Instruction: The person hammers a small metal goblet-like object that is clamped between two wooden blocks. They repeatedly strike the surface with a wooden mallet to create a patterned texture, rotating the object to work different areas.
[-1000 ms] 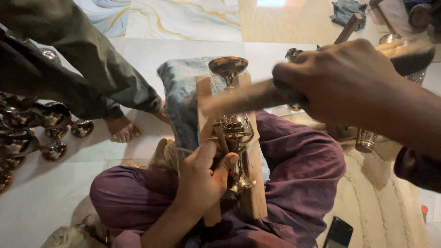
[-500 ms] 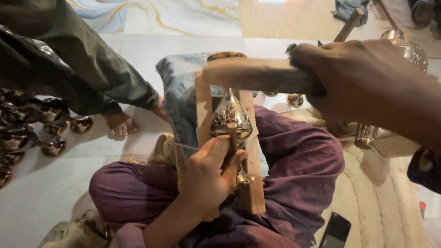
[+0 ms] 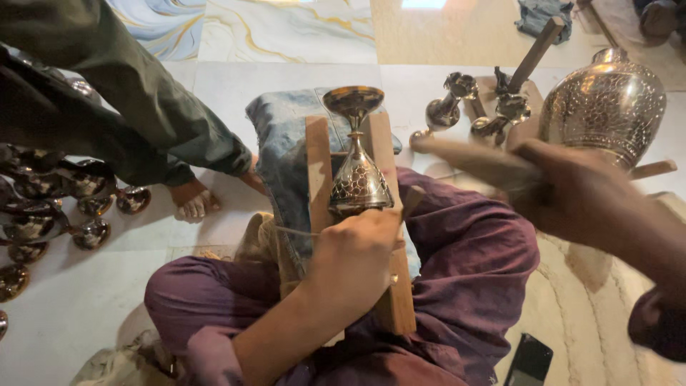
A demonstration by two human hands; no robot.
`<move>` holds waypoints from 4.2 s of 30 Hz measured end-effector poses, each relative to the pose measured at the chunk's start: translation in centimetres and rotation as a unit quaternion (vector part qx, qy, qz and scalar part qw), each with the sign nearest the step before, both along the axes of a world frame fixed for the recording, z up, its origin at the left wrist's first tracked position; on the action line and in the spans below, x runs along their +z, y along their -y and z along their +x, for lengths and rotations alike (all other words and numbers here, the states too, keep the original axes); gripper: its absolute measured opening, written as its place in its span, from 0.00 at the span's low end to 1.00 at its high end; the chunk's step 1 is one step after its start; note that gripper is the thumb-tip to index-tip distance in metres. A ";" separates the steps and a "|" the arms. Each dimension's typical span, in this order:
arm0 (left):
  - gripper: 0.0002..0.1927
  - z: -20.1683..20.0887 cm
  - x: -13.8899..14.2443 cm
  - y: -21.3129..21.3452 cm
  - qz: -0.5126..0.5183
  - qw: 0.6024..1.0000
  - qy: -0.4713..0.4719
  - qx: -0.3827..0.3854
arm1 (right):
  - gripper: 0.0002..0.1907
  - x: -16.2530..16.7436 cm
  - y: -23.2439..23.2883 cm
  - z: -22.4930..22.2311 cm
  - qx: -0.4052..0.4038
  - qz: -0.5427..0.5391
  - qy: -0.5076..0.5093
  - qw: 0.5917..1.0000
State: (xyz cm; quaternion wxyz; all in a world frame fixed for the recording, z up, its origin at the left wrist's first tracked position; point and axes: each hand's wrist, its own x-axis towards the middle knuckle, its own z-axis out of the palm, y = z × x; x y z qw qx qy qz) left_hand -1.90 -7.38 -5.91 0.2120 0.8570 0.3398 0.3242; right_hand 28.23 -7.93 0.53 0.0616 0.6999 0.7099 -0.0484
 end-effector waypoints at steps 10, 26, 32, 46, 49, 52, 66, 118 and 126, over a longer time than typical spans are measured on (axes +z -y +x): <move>0.03 -0.8 -0.4 -1.8 0.006 0.998 0.035 -0.051 | 0.26 -11.3 8.7 0.6 -0.138 0.141 -0.248 0.949; 0.12 -2.0 -4.3 -17.1 -0.183 0.968 0.158 0.073 | 0.48 -9.4 12.8 -11.4 -0.086 -0.190 -0.779 0.592; 0.11 0.2 -1.1 -16.7 0.069 0.993 0.049 0.081 | 0.35 -11.7 12.4 -10.5 -0.096 -0.190 -0.775 0.595; 0.07 -0.2 1.8 -15.0 0.176 0.979 -0.047 0.097 | 0.33 -12.3 10.5 -10.4 -0.112 -0.197 -0.779 0.584; 0.07 0.3 3.0 -14.4 0.181 0.978 -0.042 0.093 | 0.29 -12.7 9.8 -10.2 -0.110 -0.195 -0.808 0.544; 0.11 -0.5 4.2 -12.0 0.032 0.997 0.005 0.069 | 0.26 -13.2 9.5 -9.0 -0.186 -0.165 -0.801 0.545; 0.12 0.0 4.9 -7.1 -0.015 0.986 -0.030 -0.166 | 0.19 -8.7 6.8 -1.7 -0.237 0.089 -0.454 0.854; 0.14 -1.0 3.8 -7.9 0.093 0.967 0.024 -0.236 | 0.17 -3.1 3.8 1.7 -0.082 0.324 -0.228 0.914; 0.12 -1.9 3.7 -6.8 0.091 0.978 0.005 -0.190 | 0.20 -1.4 2.8 0.3 0.041 0.367 -0.140 0.918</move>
